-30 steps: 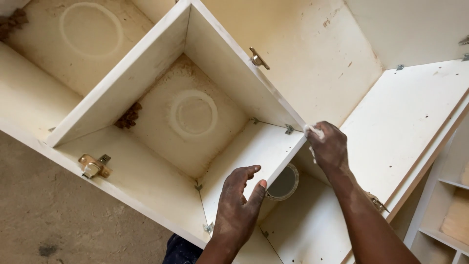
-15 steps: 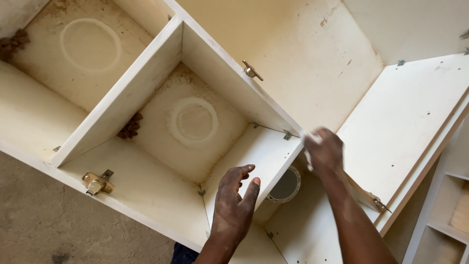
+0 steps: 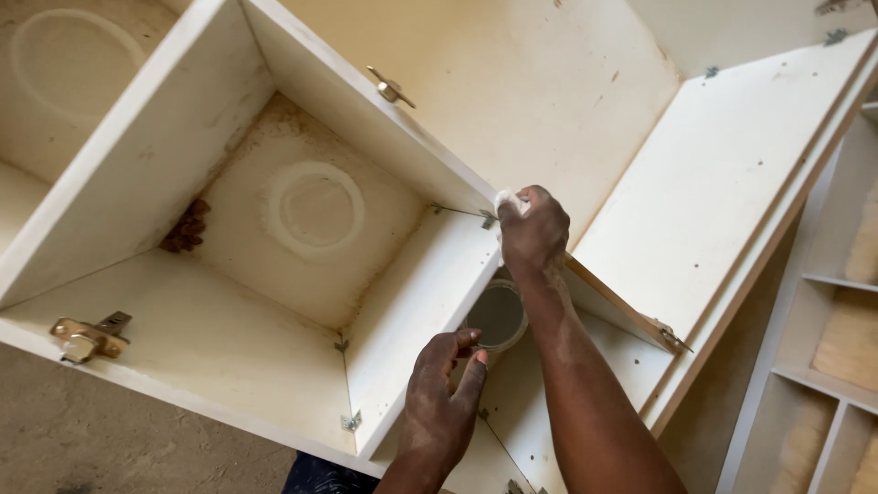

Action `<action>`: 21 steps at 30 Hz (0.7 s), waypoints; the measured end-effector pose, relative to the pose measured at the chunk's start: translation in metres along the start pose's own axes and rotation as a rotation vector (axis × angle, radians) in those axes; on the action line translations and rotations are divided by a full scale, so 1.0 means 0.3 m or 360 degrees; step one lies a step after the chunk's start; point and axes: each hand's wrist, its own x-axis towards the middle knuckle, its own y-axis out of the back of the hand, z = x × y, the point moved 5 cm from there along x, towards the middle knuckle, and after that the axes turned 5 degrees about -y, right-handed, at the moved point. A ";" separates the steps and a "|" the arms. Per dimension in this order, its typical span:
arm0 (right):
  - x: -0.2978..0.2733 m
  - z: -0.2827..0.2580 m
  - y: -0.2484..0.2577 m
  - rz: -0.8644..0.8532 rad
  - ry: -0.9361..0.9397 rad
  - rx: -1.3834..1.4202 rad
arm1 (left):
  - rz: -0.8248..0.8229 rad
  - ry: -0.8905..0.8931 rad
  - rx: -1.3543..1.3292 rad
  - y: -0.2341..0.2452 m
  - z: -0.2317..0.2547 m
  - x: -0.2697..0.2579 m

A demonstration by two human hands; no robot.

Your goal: Applying paint or primer to the edges and interior surfaces of a wooden cabinet using a cloth.

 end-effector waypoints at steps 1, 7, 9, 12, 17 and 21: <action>0.004 0.072 0.005 -0.0011 -0.0040 -0.0071 | -0.0054 0.0066 0.0043 -0.016 -0.005 -0.016; -0.005 0.624 0.205 0.0062 -0.0427 -0.0111 | -0.0107 0.0200 0.0117 -0.063 -0.066 -0.088; 0.042 0.764 0.186 0.0142 -0.0465 -0.0274 | -0.0035 0.0175 0.0069 -0.086 -0.111 -0.105; 0.058 0.731 0.164 0.0379 -0.0675 -0.0108 | 0.0059 0.0275 -0.0075 -0.165 -0.192 -0.119; -0.161 0.148 0.103 -0.0764 -0.0058 0.0721 | 0.0014 0.0339 -0.0030 -0.322 -0.398 -0.127; -0.211 0.368 0.039 -0.0870 -0.0162 0.0801 | 0.0021 0.0351 0.0066 -0.353 -0.480 -0.091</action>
